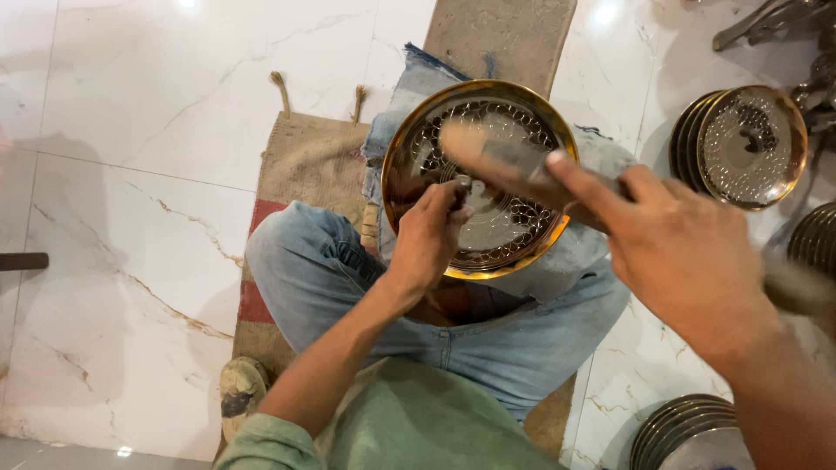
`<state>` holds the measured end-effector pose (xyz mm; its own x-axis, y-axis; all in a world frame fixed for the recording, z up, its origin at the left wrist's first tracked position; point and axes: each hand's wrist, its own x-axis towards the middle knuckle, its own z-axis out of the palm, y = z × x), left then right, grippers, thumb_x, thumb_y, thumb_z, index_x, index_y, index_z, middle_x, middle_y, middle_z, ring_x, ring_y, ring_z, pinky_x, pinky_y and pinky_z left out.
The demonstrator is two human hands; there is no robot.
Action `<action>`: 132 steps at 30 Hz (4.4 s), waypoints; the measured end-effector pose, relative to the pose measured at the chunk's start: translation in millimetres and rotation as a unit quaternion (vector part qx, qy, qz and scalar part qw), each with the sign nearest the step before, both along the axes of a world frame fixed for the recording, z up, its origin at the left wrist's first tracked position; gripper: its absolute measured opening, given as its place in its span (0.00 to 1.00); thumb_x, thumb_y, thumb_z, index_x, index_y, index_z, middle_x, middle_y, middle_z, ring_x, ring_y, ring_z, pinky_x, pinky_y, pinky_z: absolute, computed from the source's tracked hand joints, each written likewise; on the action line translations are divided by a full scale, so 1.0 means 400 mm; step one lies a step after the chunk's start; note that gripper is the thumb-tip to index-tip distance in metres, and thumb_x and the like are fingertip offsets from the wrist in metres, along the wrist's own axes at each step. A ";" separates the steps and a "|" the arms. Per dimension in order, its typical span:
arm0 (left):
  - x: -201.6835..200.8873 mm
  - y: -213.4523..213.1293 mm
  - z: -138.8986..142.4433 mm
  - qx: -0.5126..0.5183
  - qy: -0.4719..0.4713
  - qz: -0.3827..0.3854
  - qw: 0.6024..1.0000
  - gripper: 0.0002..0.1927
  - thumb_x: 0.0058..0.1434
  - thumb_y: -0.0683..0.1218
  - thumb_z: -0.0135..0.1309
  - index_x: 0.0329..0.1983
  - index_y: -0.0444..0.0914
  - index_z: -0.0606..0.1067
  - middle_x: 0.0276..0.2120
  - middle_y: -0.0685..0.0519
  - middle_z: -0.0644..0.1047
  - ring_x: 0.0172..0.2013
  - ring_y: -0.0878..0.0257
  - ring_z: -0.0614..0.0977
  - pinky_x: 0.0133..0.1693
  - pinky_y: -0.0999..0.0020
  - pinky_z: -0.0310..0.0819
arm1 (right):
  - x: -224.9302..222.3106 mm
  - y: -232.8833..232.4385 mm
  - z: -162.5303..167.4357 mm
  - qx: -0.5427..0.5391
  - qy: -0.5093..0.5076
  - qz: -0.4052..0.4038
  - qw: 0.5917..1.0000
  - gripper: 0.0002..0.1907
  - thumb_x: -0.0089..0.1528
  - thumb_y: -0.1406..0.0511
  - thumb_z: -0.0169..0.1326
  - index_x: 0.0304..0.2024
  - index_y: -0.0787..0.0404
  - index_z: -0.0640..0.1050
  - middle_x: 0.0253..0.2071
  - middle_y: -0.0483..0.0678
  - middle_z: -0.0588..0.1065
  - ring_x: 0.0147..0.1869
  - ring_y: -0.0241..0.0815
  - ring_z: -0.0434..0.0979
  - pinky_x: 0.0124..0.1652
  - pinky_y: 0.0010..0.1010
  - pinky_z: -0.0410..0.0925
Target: The person sits cross-legged on the floor with a decorative brass plate resting on their lap. They hold a small punch against the plate's patterned surface with one hand and repeatedly strike it with a wooden mallet held in the other hand, working across the embossed design and repositioning the punch between strikes.
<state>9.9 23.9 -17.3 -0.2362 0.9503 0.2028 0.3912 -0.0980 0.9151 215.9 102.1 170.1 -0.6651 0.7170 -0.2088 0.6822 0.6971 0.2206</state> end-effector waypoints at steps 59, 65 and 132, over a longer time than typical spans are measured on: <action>0.013 -0.044 -0.021 -0.058 -0.022 0.096 0.993 0.16 0.67 0.36 0.55 0.55 0.32 0.66 0.35 0.41 0.79 0.35 0.46 0.83 0.38 0.56 0.76 | -0.111 -0.012 0.046 -0.005 0.008 0.032 0.999 0.45 0.60 0.67 0.55 0.77 0.31 0.56 0.40 0.51 0.75 0.37 0.51 0.81 0.34 0.41 0.76; 0.058 -0.067 -0.011 -0.044 -0.064 0.202 0.976 0.16 0.63 0.34 0.56 0.51 0.27 0.65 0.36 0.40 0.78 0.36 0.46 0.83 0.37 0.56 0.78 | -0.157 -0.036 0.071 0.036 -0.046 0.135 0.989 0.45 0.61 0.67 0.53 0.77 0.28 0.56 0.35 0.46 0.71 0.36 0.44 0.80 0.33 0.35 0.76; -0.061 -0.007 0.033 -0.038 0.017 -0.077 0.996 0.20 0.62 0.38 0.57 0.57 0.36 0.72 0.44 0.41 0.79 0.43 0.42 0.83 0.41 0.52 0.76 | -0.018 -0.008 -0.009 -0.070 -0.106 -0.111 0.986 0.39 0.67 0.65 0.52 0.75 0.29 0.54 0.38 0.52 0.76 0.33 0.50 0.83 0.33 0.41 0.76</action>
